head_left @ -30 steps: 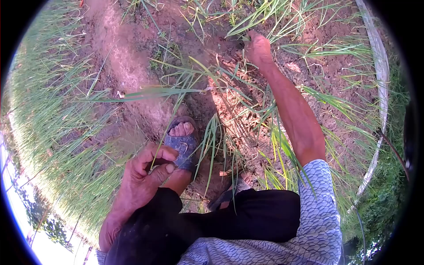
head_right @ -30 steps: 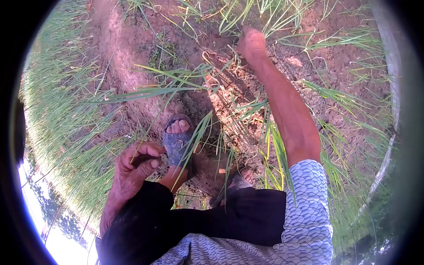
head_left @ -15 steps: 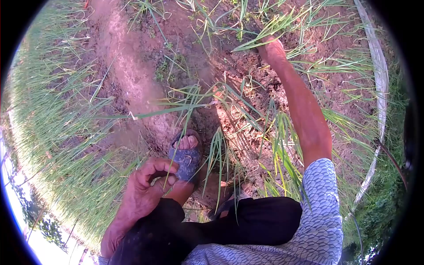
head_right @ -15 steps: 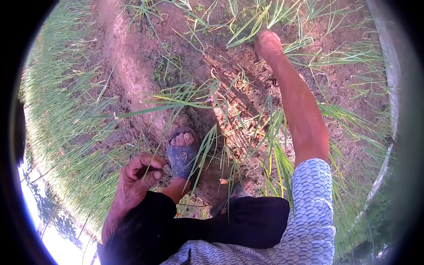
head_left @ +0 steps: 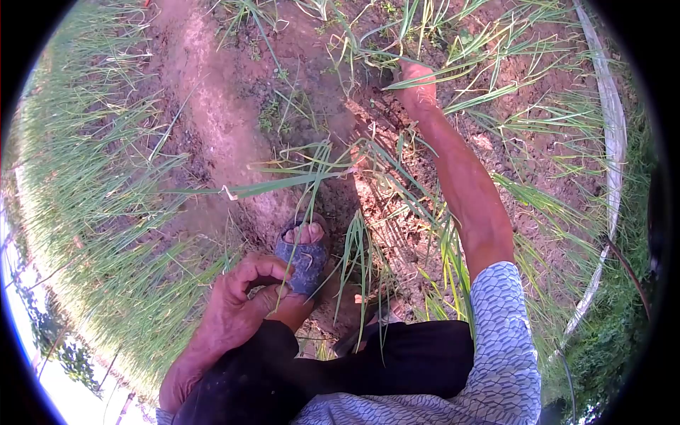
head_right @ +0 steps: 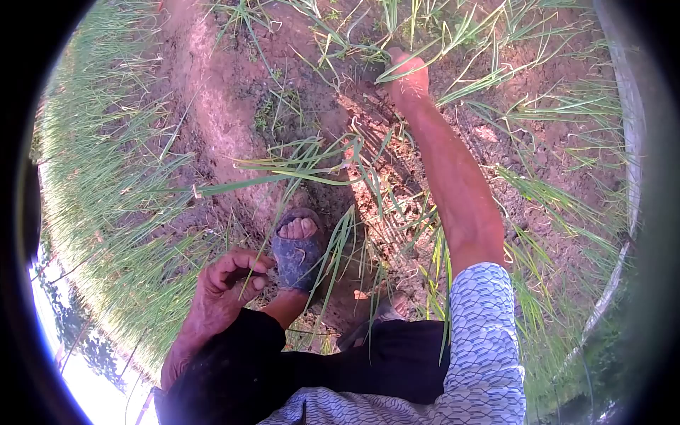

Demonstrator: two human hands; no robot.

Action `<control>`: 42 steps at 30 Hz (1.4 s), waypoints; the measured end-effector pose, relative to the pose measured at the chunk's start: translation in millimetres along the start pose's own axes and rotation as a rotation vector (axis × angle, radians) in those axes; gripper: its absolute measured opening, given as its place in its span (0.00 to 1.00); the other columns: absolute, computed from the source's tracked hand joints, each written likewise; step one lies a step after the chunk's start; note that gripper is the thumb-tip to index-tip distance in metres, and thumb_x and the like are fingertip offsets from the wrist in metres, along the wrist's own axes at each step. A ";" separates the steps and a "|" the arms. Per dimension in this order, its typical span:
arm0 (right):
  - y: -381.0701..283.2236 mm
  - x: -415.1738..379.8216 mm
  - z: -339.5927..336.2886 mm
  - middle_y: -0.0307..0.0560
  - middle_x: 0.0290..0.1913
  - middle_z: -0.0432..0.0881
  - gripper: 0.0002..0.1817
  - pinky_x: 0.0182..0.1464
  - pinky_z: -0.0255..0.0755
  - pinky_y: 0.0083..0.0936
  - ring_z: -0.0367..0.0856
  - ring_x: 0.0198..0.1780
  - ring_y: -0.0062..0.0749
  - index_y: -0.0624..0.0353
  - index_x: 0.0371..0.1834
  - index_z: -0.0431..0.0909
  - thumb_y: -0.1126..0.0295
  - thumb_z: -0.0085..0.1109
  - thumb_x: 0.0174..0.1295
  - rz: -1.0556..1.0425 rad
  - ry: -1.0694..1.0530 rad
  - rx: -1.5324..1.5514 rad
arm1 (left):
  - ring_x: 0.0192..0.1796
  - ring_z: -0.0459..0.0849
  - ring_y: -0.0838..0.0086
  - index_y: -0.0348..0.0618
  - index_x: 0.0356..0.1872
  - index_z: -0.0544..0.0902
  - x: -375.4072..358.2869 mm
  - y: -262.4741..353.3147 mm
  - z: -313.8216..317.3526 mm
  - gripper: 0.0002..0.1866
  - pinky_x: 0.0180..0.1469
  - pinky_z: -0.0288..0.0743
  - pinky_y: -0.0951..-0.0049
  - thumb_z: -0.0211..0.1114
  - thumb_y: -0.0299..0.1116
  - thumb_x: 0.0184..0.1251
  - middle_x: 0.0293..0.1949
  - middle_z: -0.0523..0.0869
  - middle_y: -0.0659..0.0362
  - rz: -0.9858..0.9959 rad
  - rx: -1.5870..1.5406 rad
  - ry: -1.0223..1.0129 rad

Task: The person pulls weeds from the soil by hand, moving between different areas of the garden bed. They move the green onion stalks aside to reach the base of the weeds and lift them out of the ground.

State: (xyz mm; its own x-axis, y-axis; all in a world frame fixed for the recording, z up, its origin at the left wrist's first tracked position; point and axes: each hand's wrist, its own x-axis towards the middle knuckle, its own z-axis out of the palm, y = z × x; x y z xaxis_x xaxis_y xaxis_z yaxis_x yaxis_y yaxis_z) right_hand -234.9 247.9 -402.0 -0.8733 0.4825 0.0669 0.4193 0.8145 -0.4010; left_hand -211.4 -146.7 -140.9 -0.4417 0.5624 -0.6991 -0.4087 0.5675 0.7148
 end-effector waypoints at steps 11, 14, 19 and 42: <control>20.9 15.0 17.5 0.54 0.44 0.84 0.18 0.44 0.81 0.37 0.85 0.43 0.44 0.58 0.55 0.80 0.63 0.62 0.64 -0.209 -0.172 0.062 | 0.53 0.81 0.76 0.40 0.45 0.80 2.0 1.1 -2.0 0.10 0.56 0.75 0.74 0.65 0.19 0.65 0.50 0.83 0.58 -0.013 0.019 -0.018; 12.1 20.0 10.4 0.55 0.45 0.84 0.17 0.48 0.81 0.36 0.85 0.45 0.43 0.60 0.53 0.81 0.67 0.66 0.61 -0.237 -0.210 -0.084 | 0.53 0.81 0.75 0.40 0.45 0.80 2.6 -0.4 -0.7 0.10 0.56 0.74 0.73 0.66 0.20 0.65 0.50 0.82 0.58 -0.006 0.030 -0.025; 2.1 18.8 0.6 0.53 0.41 0.85 0.17 0.45 0.82 0.37 0.85 0.43 0.47 0.62 0.49 0.81 0.67 0.68 0.57 -0.126 -0.190 0.079 | 0.53 0.80 0.75 0.40 0.46 0.80 5.5 4.3 2.1 0.10 0.56 0.75 0.73 0.65 0.20 0.65 0.50 0.82 0.58 0.013 0.044 -0.054; 15.8 23.3 52.9 0.52 0.34 0.82 0.11 0.40 0.79 0.36 0.82 0.36 0.40 0.57 0.43 0.80 0.67 0.61 0.59 -0.075 -0.108 0.615 | 0.53 0.81 0.74 0.40 0.43 0.81 5.9 6.8 0.6 0.08 0.56 0.75 0.72 0.65 0.21 0.65 0.49 0.82 0.57 -0.067 0.007 -0.027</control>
State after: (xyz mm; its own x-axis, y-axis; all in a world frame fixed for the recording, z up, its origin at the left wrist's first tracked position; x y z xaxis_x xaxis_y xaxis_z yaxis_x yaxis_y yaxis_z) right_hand -261.8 255.0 -455.0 -0.9286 0.3695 0.0354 0.1643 0.4947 -0.8534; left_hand -216.3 -139.1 -140.2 -0.3921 0.5389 -0.7456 -0.4309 0.6085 0.6664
